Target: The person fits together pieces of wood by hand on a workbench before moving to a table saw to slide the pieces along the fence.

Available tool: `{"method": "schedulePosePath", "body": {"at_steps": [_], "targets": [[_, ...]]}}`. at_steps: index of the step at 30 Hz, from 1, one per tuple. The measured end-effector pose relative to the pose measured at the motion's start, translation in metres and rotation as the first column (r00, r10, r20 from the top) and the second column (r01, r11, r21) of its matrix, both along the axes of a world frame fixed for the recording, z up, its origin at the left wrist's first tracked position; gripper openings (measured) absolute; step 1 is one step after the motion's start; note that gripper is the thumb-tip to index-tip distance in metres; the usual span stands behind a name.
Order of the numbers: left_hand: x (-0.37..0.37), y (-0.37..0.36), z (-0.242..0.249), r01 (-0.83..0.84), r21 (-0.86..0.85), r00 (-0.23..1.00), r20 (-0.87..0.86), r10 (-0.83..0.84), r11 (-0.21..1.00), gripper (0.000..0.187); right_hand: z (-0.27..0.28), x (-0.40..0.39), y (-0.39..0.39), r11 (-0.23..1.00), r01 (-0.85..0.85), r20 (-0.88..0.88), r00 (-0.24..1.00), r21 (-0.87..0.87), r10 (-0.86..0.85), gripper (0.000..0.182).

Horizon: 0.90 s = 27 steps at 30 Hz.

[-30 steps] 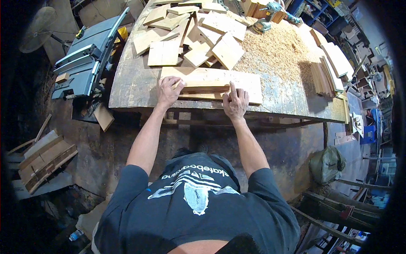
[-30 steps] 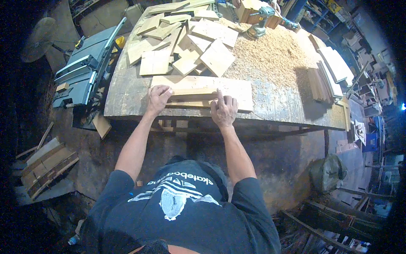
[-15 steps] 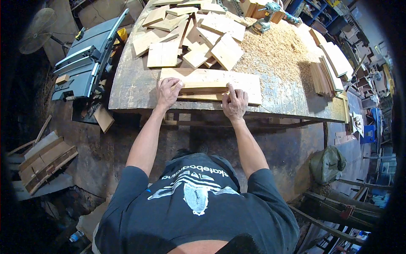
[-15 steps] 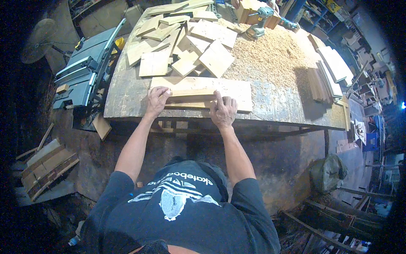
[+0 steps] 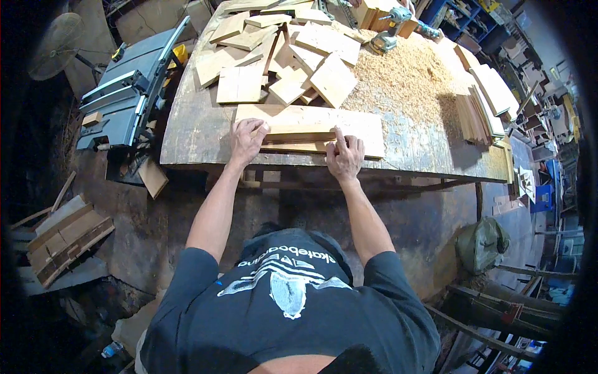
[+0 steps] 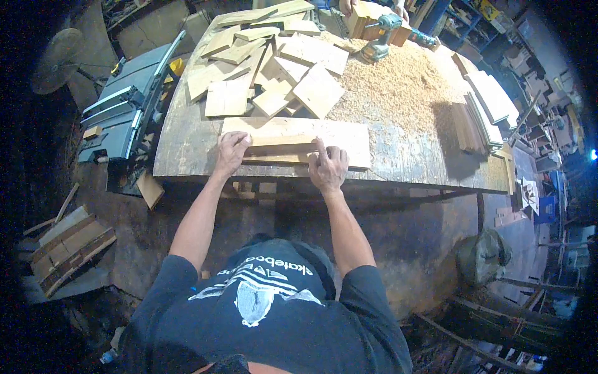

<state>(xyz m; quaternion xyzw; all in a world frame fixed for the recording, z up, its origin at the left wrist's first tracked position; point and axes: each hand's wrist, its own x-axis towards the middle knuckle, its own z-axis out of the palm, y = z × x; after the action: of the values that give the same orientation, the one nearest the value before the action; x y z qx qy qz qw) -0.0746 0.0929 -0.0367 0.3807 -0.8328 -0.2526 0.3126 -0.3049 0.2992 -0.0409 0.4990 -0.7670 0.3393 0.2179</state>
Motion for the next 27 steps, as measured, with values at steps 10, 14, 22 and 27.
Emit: {"method": "schedulePosePath", "body": {"at_steps": [10,14,22,27], "targets": [[0.0008,-0.0003,0.0014,0.013,-0.039,1.0,-0.003,-0.013,0.999,0.054,-0.0025,0.0,0.0001,1.0,-0.002,-0.015,1.0,-0.009,0.002,0.052],[0.0007,-0.001,0.0007,0.009,-0.027,1.0,0.007,-0.009,1.0,0.053,-0.0048,-0.0002,-0.0001,1.0,0.0,0.003,1.0,-0.024,0.001,0.054],[-0.0004,-0.0005,-0.0033,-0.013,-0.021,0.999,-0.042,0.012,1.0,0.049,0.0018,0.0026,0.0022,1.0,0.002,-0.001,1.0,-0.017,-0.002,0.053],[-0.0012,0.0001,-0.0019,-0.009,-0.075,1.0,0.001,0.009,0.997,0.047,0.003,0.002,0.0012,1.0,0.012,-0.019,1.0,-0.008,-0.012,0.05]]}}
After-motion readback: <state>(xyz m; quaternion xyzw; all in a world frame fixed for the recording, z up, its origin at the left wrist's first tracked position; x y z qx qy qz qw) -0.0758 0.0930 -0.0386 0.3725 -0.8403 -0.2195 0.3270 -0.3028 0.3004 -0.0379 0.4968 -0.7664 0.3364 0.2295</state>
